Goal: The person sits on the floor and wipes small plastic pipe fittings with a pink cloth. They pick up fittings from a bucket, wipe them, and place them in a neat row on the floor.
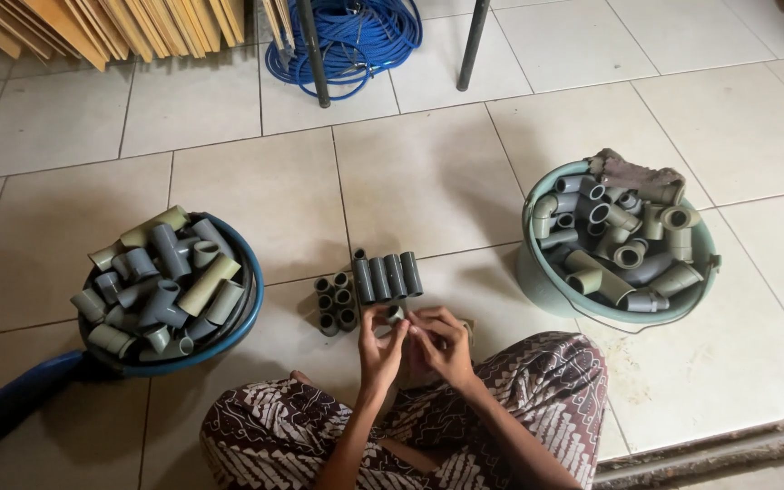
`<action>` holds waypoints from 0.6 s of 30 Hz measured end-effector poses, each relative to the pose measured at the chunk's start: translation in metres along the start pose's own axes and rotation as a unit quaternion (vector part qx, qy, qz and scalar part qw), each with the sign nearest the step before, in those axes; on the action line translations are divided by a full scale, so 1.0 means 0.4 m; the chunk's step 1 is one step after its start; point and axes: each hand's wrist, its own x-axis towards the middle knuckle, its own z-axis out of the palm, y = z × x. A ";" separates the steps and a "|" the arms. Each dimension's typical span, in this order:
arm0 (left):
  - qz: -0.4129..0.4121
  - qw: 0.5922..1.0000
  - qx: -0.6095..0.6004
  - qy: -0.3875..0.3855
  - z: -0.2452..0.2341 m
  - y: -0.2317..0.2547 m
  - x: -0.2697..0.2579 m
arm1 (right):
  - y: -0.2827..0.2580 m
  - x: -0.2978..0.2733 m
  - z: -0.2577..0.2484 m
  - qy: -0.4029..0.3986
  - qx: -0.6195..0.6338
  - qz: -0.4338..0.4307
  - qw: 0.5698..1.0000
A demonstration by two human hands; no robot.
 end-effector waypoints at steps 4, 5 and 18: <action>0.006 0.998 -0.032 -0.058 -0.031 0.025 -0.012 | -0.019 0.015 -0.032 -0.076 0.021 -0.008 0.997; 0.018 0.997 -0.029 -0.066 -0.031 0.026 -0.013 | -0.023 0.016 -0.034 -0.061 0.028 0.044 0.997; 0.001 0.996 -0.074 -0.057 -0.013 0.016 -0.009 | 0.073 -0.020 -0.020 0.012 0.066 0.058 0.996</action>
